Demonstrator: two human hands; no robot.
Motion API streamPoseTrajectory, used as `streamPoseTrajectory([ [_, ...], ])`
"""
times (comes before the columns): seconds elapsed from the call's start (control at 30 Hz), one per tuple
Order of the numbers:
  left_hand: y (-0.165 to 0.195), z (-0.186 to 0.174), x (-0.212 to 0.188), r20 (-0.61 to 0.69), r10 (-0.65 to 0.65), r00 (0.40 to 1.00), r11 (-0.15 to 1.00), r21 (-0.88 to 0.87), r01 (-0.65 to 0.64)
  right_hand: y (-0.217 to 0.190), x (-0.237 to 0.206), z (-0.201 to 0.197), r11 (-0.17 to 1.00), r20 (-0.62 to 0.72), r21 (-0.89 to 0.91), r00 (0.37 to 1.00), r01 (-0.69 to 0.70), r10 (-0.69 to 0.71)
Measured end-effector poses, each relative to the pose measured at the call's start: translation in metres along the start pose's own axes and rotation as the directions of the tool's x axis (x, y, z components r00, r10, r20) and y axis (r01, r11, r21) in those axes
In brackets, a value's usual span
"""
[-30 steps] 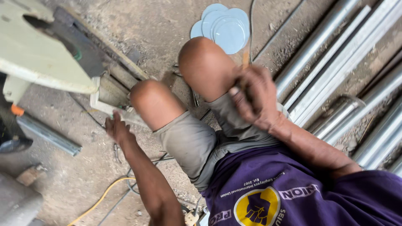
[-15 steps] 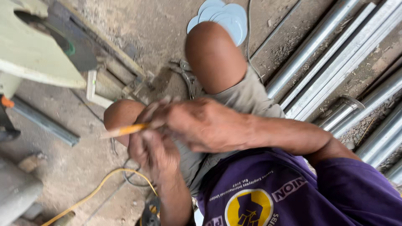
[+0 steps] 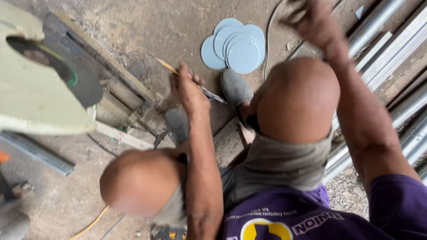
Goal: The person measures and marks multiple light-blue circular discs with a tape measure and pencil. They draw diameters and cross marks on each disc, then stack the marked discs together.
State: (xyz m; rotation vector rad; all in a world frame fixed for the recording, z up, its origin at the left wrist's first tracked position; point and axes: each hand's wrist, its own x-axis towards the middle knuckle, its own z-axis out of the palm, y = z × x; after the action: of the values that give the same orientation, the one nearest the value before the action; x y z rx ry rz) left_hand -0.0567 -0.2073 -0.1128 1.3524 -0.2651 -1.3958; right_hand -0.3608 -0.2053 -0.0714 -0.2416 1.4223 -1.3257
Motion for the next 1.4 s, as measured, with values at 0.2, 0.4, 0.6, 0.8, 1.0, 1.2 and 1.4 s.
streamPoseTrajectory([
  [0.2,-0.1,-0.015,0.056,-0.158,-0.23,0.96,0.689,0.67,0.275,0.121,0.083,-0.009,-0.052,0.132,-0.989,0.983,0.14,0.13],
  [0.4,-0.151,-0.009,0.098,0.141,-0.063,0.988,0.551,0.83,-0.084,0.152,0.125,-0.011,-0.249,0.188,-0.948,0.98,0.199,0.068],
  [0.6,-0.167,0.015,0.148,0.396,0.026,0.918,0.322,0.866,-0.382,0.185,0.14,-0.02,-0.308,0.108,-0.945,0.993,0.114,0.037],
  [0.8,-0.17,0.029,0.182,0.591,0.11,0.799,0.255,0.76,-0.597,0.195,0.155,-0.032,-0.152,0.117,-0.982,0.992,0.108,-0.051],
  [1.0,-0.174,0.026,0.191,0.549,0.029,0.835,0.34,0.781,-0.524,0.196,0.152,-0.016,0.069,0.224,-0.972,0.974,0.227,-0.039],
  [1.2,-0.16,0.003,0.195,0.26,-0.051,0.964,0.335,0.914,-0.229,0.199,0.152,0.023,-0.201,0.504,-0.843,0.863,0.498,0.024],
  [1.4,-0.154,-0.02,0.181,0.353,0.358,0.864,0.239,0.86,-0.451,0.201,0.172,0.034,-0.177,0.506,-0.856,0.859,0.487,-0.084],
])
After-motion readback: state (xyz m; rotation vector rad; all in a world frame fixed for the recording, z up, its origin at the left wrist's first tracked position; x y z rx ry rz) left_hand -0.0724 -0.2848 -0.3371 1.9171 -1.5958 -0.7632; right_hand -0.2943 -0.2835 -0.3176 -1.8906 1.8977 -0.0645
